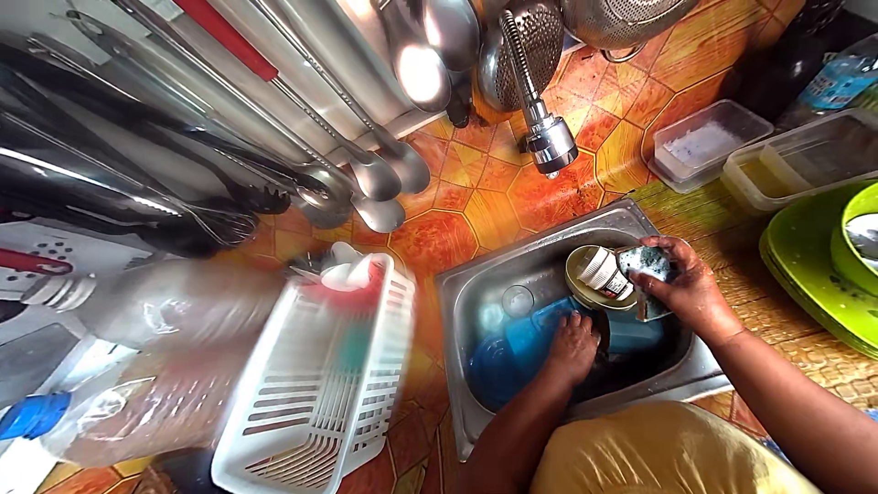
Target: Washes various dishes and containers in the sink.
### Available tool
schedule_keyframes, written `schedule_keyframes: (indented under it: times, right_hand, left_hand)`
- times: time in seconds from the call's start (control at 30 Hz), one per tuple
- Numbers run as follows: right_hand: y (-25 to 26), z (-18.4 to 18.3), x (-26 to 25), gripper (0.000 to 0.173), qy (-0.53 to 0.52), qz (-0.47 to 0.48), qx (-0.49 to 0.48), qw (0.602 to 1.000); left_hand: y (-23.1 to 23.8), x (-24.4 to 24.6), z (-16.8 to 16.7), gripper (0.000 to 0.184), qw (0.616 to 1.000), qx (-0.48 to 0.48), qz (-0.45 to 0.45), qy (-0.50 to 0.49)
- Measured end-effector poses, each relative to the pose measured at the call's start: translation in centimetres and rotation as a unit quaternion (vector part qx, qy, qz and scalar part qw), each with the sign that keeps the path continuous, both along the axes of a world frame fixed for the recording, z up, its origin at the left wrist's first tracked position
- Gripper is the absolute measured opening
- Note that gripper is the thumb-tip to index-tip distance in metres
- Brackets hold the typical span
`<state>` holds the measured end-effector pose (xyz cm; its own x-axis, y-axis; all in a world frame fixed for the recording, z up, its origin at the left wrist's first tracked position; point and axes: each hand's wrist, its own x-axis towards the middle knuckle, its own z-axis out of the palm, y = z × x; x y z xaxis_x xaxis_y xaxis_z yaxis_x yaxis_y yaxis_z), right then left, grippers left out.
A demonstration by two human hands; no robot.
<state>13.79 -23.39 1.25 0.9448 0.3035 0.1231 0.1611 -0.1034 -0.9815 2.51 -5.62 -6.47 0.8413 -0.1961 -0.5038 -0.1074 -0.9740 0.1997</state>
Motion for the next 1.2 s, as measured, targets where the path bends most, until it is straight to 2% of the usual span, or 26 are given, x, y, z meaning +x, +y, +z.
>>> schedule_keyframes:
  times: [0.2,0.33,0.47,0.53,0.6,0.7,0.77,0.83,0.9,0.97,1.07,1.13,1.2]
  right_hand:
    - [-1.1,-0.1,0.9,0.060,0.009,-0.032,0.017,0.999]
    - [-1.5,-0.1,1.0,0.063,0.044,-0.035,0.027,0.998]
    - [-1.7,0.0,0.9,0.068,0.085,-0.020,0.031,0.996]
    - [-1.4,0.2,0.8,0.067,0.103,-0.006,0.044,0.994]
    - [-0.5,0.5,0.2,0.064,0.104,0.014,0.048,0.993]
    - [1.7,0.2,-1.9,0.056,-0.005,0.092,-0.031,0.995]
    - [3.9,-1.0,-3.9,0.049,-0.136,0.129,-0.114,0.976]
    - [5.5,-2.8,-4.8,0.050,-0.227,0.117,-0.161,0.953]
    - [5.7,-3.3,-3.9,0.056,-0.188,0.127,-0.153,0.962]
    - [5.8,-3.4,-3.0,0.055,-0.108,0.143,-0.121,0.976]
    - [5.9,-3.0,-1.9,0.052,0.004,0.150,-0.062,0.987]
    - [5.5,-3.2,-0.6,0.048,0.028,0.117,-0.054,0.991]
    - [4.7,-3.8,0.7,0.046,0.010,0.091,-0.089,0.992]
  left_hand:
    - [0.7,-0.2,-0.1,0.026,0.997,-0.029,-0.070,-0.015]
    - [1.5,-0.5,1.8,0.028,0.996,-0.033,-0.086,0.016]
    - [2.2,-1.4,4.8,0.035,0.997,-0.052,0.022,0.054]
    - [2.7,-1.8,5.8,0.036,0.981,-0.140,0.128,0.032]
    - [3.0,-2.1,6.1,0.033,0.935,-0.265,0.237,-0.002]
    - [2.3,-2.0,6.7,0.028,0.870,-0.374,0.322,-0.017]
    - [1.5,-2.0,6.9,0.022,0.847,-0.410,0.333,-0.064]
    - [1.0,-2.4,7.0,0.019,0.837,-0.422,0.333,-0.106]
    - [0.9,-2.8,7.1,0.020,0.832,-0.424,0.333,-0.127]
    - [1.1,-3.2,7.2,0.023,0.834,-0.416,0.335,-0.135]
    - [1.2,-3.7,6.8,0.023,0.816,-0.439,0.342,-0.157]
    - [1.4,-4.1,6.7,0.023,0.804,-0.464,0.328,-0.173]
    - [1.8,-4.4,6.9,0.022,0.797,-0.481,0.309,-0.194]
